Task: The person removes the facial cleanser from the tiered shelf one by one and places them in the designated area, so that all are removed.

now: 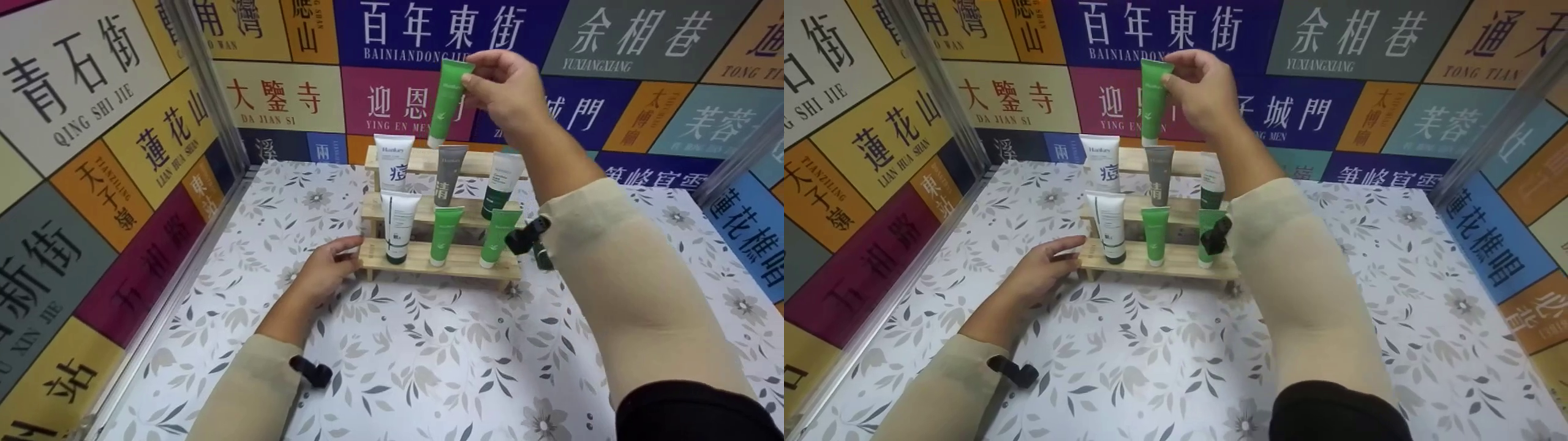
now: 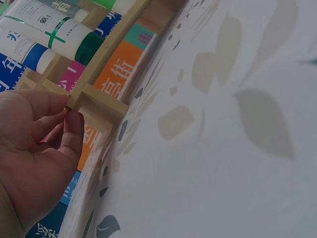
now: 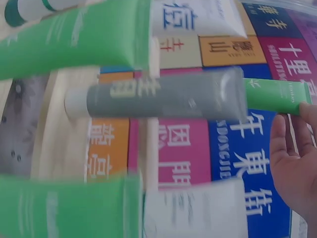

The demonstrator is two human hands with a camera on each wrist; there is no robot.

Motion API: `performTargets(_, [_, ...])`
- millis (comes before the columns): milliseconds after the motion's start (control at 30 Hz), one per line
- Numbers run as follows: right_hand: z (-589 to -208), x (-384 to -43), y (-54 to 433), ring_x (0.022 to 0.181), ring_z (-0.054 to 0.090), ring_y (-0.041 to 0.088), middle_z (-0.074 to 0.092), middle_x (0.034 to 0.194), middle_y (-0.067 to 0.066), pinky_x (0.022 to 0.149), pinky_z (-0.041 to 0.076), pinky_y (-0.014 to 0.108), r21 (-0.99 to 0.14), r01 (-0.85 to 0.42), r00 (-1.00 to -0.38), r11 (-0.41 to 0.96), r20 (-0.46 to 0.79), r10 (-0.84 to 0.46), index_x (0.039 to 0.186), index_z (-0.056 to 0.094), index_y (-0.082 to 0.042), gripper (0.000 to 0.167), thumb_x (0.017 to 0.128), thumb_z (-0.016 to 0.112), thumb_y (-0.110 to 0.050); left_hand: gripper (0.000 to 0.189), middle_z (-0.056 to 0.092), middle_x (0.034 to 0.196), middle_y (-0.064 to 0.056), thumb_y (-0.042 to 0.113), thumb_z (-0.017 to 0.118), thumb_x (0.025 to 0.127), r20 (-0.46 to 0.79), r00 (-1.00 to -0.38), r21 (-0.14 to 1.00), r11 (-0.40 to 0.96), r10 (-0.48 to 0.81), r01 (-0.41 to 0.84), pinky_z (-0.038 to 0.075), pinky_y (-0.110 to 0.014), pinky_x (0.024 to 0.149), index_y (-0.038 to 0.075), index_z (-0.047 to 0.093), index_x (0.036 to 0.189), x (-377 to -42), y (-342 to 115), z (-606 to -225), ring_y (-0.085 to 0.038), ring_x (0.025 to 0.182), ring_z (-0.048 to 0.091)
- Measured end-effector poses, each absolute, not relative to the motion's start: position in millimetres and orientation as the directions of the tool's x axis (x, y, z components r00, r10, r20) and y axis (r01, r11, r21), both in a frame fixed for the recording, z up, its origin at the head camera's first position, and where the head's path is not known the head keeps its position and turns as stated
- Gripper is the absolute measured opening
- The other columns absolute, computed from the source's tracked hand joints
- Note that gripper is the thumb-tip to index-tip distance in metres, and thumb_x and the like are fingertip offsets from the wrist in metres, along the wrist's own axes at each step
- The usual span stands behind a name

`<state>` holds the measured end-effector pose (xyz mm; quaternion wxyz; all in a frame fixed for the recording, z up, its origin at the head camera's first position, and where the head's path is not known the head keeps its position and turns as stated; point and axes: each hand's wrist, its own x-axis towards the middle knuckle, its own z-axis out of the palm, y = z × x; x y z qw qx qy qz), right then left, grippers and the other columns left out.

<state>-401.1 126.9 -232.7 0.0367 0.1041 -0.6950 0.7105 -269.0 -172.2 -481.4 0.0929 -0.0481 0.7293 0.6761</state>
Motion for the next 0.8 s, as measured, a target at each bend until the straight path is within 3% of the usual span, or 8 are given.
performTargets(233, [-230.7, -390.4, 171.3, 0.110, 0.068, 0.021, 0.070, 0.121, 0.006, 0.090, 0.062, 0.026, -0.973, -0.219, -0.975, -0.077, 0.221, -0.028, 0.127, 0.070, -0.010, 0.030, 0.097, 0.077, -0.006, 0.050, 0.065, 0.146, -0.009, 0.005, 0.068, 0.100, -0.224, -0.973, 0.972, 0.086, 0.058, -0.219, 0.058, -0.041, 0.103, 0.021, 0.065, 0.147, -268.4, -175.7, -481.8, -0.025, 0.124, 0.066])
performTargets(500, [-238.6, -379.9, 225.5, 0.111, 0.066, 0.020, 0.068, 0.120, 0.005, 0.087, 0.063, 0.023, -0.973, -0.212, -0.977, -0.096, 0.211, 0.017, 0.130, 0.068, -0.007, 0.035, 0.096, 0.078, -0.006, 0.050, 0.068, 0.144, -0.010, 0.006, 0.069, 0.100, -0.197, -0.979, 0.972, 0.140, 0.055, -0.188, 0.060, -0.040, 0.100, 0.020, 0.065, 0.147, -269.8, -173.3, -483.0, -0.026, 0.127, 0.067])
performTargets(800, [-251.1, -368.6, 281.7, 0.104, 0.067, 0.018, 0.067, 0.115, 0.004, 0.079, 0.064, 0.022, -0.968, -0.214, -0.976, -0.128, 0.205, 0.076, 0.127, 0.070, -0.006, 0.036, 0.093, 0.082, -0.006, 0.048, 0.064, 0.150, -0.007, 0.008, 0.068, 0.101, -0.193, -0.979, 0.972, 0.149, 0.061, -0.182, 0.055, -0.041, 0.106, 0.018, 0.065, 0.148, -270.1, -171.5, -483.4, -0.027, 0.140, 0.059])
